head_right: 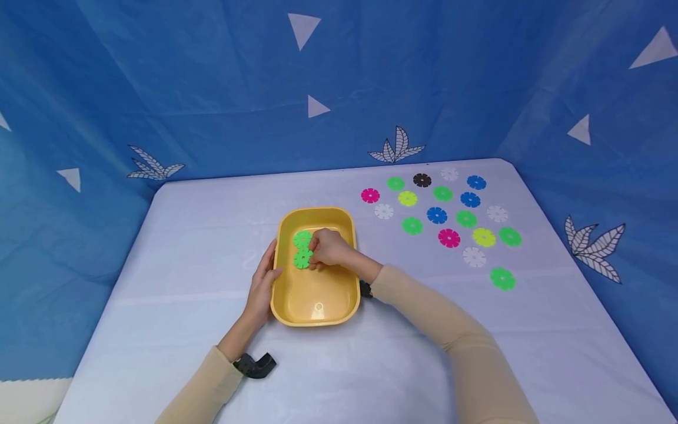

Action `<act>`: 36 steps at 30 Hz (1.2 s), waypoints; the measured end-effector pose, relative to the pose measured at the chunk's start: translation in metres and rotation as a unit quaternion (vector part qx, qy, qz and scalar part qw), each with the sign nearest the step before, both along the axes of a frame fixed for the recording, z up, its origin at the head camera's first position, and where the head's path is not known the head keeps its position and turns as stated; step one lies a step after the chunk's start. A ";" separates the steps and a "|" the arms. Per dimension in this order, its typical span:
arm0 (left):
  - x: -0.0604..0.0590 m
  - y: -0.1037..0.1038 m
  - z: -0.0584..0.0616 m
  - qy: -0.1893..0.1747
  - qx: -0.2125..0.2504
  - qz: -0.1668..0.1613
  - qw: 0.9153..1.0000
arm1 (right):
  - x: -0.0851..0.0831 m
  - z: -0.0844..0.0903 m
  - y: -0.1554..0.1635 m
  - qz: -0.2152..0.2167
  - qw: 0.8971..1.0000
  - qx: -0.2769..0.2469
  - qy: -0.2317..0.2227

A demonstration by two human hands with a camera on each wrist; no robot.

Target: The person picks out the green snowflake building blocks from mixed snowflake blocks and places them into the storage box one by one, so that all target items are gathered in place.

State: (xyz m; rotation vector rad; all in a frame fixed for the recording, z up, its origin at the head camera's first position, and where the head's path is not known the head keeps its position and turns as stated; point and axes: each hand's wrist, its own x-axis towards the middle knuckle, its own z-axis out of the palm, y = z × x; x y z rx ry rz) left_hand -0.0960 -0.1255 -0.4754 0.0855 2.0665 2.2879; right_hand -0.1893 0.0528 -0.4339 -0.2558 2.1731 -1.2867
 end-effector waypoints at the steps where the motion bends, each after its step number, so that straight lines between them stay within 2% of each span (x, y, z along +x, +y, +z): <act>1: 0.000 0.000 0.000 0.000 0.000 0.000 1.000 | 0.000 0.000 0.000 -0.001 1.000 0.000 0.001; 25: 0.001 -0.001 0.000 -0.002 0.001 -0.004 1.000 | 0.001 0.000 0.000 0.011 1.000 0.014 0.025; 30: 0.000 0.000 -0.001 -0.003 0.006 -0.004 1.000 | 0.002 0.001 0.000 0.009 1.000 0.006 0.030; 36: -0.001 0.000 -0.002 -0.002 0.001 -0.001 1.000 | 0.000 0.003 0.005 0.020 0.999 -0.030 0.030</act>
